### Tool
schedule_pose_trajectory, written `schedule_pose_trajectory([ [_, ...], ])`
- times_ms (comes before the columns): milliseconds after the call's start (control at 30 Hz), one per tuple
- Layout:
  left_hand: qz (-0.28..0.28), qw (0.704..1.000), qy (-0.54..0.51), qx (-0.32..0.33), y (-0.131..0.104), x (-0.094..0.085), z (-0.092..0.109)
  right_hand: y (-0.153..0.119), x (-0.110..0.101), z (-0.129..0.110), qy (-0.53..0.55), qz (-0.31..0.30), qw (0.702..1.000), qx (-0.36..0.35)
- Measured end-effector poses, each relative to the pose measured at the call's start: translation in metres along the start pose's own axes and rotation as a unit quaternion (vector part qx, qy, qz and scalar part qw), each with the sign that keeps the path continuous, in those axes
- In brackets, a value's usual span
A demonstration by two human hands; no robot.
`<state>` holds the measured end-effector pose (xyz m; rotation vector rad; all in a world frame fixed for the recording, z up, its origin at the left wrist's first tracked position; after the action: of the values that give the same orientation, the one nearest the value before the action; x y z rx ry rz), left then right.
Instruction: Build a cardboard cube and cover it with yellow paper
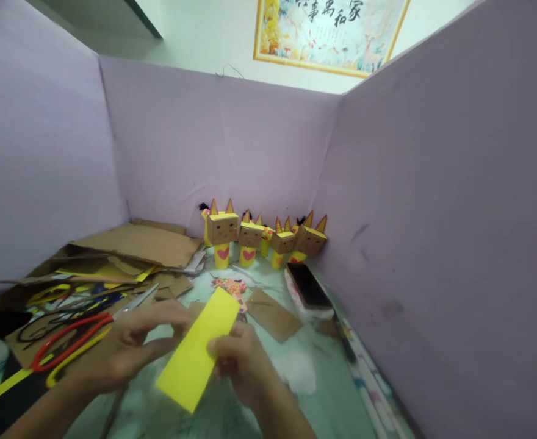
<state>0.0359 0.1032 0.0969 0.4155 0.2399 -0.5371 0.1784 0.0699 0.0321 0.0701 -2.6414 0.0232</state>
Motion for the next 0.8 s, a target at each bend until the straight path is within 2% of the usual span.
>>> schedule_pose_trajectory([
  [100, -0.028, 0.999, 0.026, 0.027, -0.002, 0.010, 0.008, -0.002, 0.003, 0.004, -0.020, -0.014, 1.000, 0.014],
  [200, -0.025, 0.998, 0.042, 0.048, -0.003, 0.014, 0.009, -0.003, 0.004, 0.006, -0.039, -0.026, 0.999, 0.006],
  [333, 0.023, 0.998, 0.021, 0.055, -0.002, 0.008, 0.002, -0.005, 0.002, -0.005, -0.030, -0.032, 0.996, -0.075],
  [467, 0.067, 0.998, 0.010, 0.018, 0.001, 0.006, -0.009, -0.010, 0.003, -0.019, -0.063, -0.047, 0.982, -0.172],
  [533, 0.076, 0.997, 0.007, -0.009, 0.002, 0.009, -0.012, -0.012, 0.007, -0.020, -0.077, -0.064, 0.975, -0.197],
  [667, 0.088, 0.994, -0.009, -0.068, 0.000, 0.015, -0.015, -0.010, 0.003, -0.014, -0.103, -0.010, 0.974, -0.201],
  [800, 0.094, 0.991, -0.038, -0.092, -0.003, 0.022, -0.016, -0.006, -0.004, -0.008, -0.071, 0.049, 0.977, -0.197],
])
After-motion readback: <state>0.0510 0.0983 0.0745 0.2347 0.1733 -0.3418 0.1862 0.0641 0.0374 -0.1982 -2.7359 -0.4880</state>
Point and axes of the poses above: each hand's wrist, its own y-axis towards the middle knuckle, its own x-axis out of the palm, z = x × y, the point moved 6 cm from there along y, towards the middle knuckle, and after that the axes turned 10 degrees about -x, right-handed, at the moved point
